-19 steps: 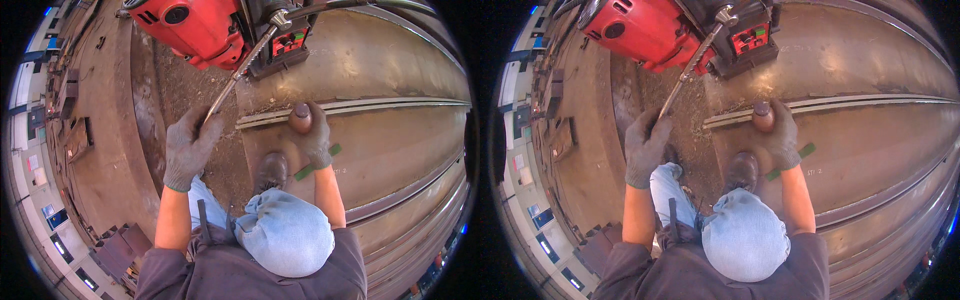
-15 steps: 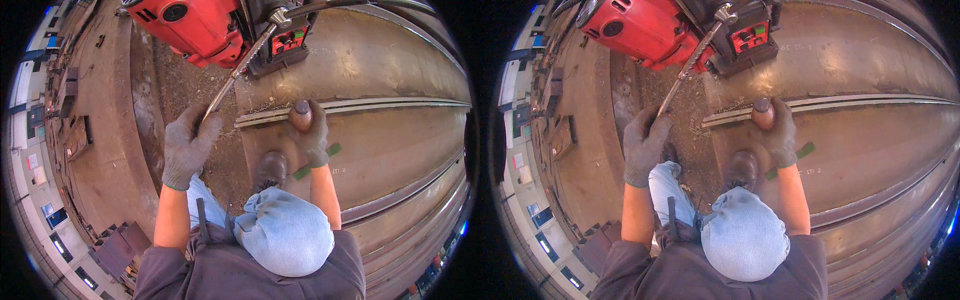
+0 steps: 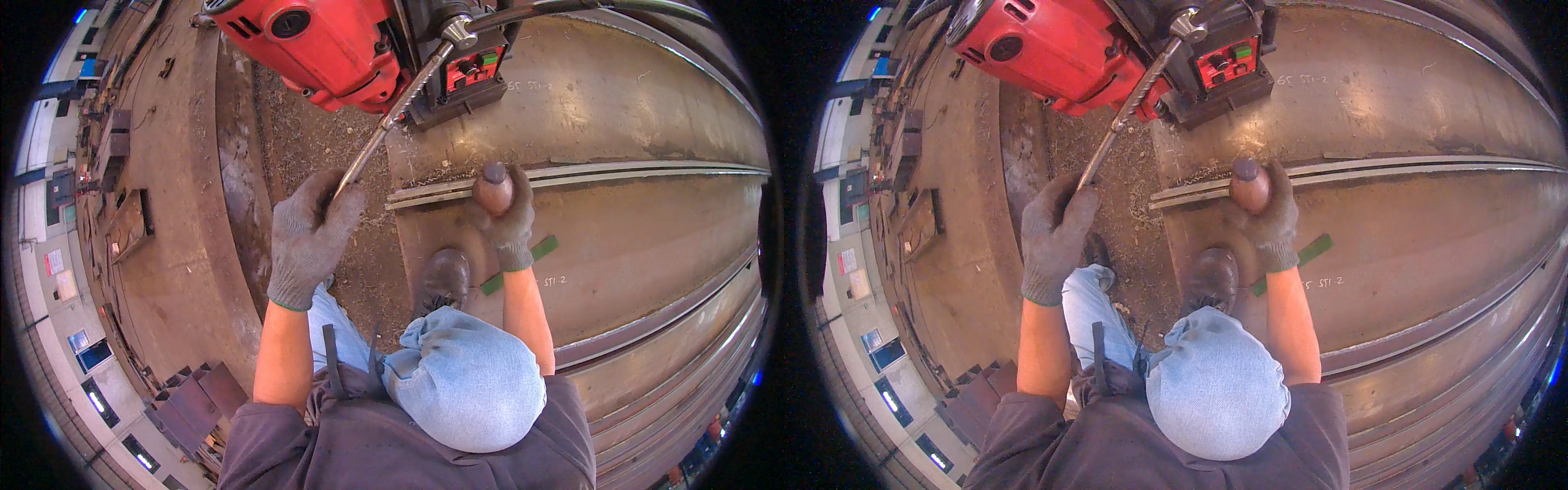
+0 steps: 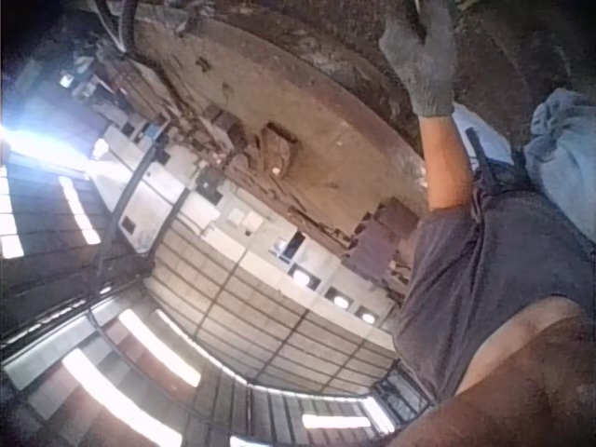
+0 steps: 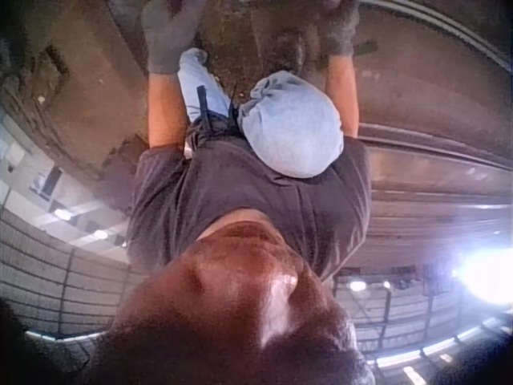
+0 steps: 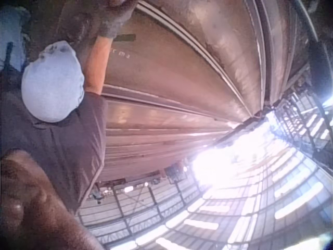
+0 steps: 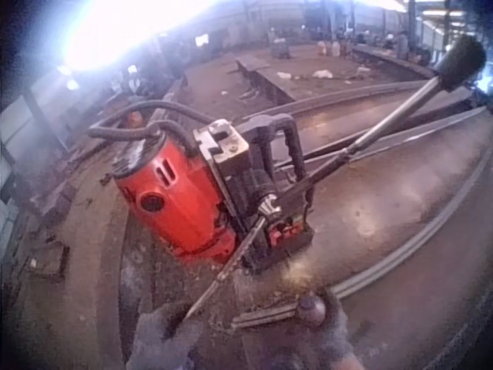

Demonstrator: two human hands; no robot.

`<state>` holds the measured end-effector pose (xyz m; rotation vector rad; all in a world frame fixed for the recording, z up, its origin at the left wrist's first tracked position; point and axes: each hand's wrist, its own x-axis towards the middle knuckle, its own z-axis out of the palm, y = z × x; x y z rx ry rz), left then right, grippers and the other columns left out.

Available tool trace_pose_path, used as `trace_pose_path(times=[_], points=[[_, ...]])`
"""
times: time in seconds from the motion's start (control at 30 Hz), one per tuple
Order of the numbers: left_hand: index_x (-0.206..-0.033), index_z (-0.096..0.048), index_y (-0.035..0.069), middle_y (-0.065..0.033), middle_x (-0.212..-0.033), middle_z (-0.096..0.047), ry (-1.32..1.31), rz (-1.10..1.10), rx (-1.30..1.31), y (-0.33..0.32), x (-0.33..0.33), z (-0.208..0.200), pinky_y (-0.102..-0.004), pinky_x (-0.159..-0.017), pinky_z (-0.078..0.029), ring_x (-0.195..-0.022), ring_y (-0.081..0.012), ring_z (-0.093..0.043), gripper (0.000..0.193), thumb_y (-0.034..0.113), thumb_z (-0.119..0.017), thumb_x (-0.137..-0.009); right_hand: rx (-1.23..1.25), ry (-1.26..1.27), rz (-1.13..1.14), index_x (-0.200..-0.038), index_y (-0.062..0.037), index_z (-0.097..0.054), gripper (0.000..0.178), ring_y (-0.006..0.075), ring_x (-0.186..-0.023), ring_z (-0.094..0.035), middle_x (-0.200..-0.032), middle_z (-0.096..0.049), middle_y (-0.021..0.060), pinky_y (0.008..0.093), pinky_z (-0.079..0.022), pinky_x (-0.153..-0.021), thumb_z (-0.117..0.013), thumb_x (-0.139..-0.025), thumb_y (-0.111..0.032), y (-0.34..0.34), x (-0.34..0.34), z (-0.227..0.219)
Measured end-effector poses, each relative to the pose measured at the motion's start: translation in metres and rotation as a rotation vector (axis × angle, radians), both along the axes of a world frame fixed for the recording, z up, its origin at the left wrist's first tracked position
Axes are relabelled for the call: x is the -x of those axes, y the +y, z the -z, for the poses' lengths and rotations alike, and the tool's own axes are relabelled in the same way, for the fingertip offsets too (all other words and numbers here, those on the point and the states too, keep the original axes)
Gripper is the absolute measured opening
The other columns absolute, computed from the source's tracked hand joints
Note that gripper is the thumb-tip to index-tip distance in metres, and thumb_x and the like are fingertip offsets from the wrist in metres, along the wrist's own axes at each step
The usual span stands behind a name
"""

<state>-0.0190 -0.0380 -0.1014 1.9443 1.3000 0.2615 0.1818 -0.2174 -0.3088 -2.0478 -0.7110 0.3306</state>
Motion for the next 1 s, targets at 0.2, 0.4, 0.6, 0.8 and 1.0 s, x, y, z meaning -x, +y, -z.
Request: trace_pose_path(times=[0.2,0.4,0.6,0.8,1.0], points=[[-0.115,-0.07,-0.001,-0.0191,-0.088,-0.073,-0.004,0.021,-0.075,0.001,0.004,0.005,-0.036,-0.075,-0.055,-0.081,-0.0248,-0.073,0.042,0.033,-0.07,-0.09,0.043,0.231,-0.127,-0.146,-0.0017,-0.043,0.09,0.0372,-0.124,-0.061,-0.136,-0.06,0.0221,0.0444,-0.051,-0.1,-0.085,-0.072,-0.034,0.018,0.0,-0.037],[-0.115,-0.07,0.0,-0.0193,-0.09,-0.073,-0.06,-0.024,-0.014,0.001,0.008,0.013,-0.036,-0.075,-0.055,-0.083,-0.0238,-0.073,0.041,0.032,-0.069,-0.091,-0.079,0.652,-0.36,-0.149,0.0025,-0.038,0.088,0.0312,-0.131,-0.055,-0.141,-0.054,0.0232,0.0401,-0.044,-0.109,-0.08,-0.083,-0.037,0.034,0.007,-0.024],[-0.116,-0.07,0.0,-0.0195,-0.092,-0.074,-0.015,-0.017,-0.029,0.001,0.006,0.008,-0.0358,-0.077,-0.055,-0.083,-0.0245,-0.073,0.04,0.031,-0.069,-0.091,0.031,0.83,-0.46,-0.153,0.0031,-0.034,0.089,0.0253,-0.134,-0.049,-0.145,-0.051,0.0195,0.0358,-0.039,-0.112,-0.071,-0.091,-0.049,0.053,0.015,-0.048],[-0.115,-0.07,0.0,-0.0197,-0.092,-0.073,-0.035,-0.002,-0.048,0.001,0.006,0.009,-0.0363,-0.076,-0.055,-0.084,-0.024,-0.073,0.039,0.031,-0.069,-0.091,0.028,1.12,-0.395,-0.149,0.0051,-0.041,0.087,0.024,-0.133,-0.05,-0.144,-0.053,0.0183,0.0344,-0.038,-0.112,-0.068,-0.092,-0.054,0.06,0.019,-0.042],[-0.114,-0.07,-0.001,-0.0193,-0.089,-0.073,-0.068,-0.015,-0.001,0.001,0.004,0.009,-0.0356,-0.075,-0.055,-0.081,-0.0241,-0.073,0.039,0.03,-0.07,-0.09,0.016,1.158,-0.32,-0.149,0.003,-0.042,0.084,0.0256,-0.134,-0.05,-0.144,-0.054,0.0186,0.0361,-0.04,-0.111,-0.069,-0.091,-0.052,0.059,0.02,-0.023]])
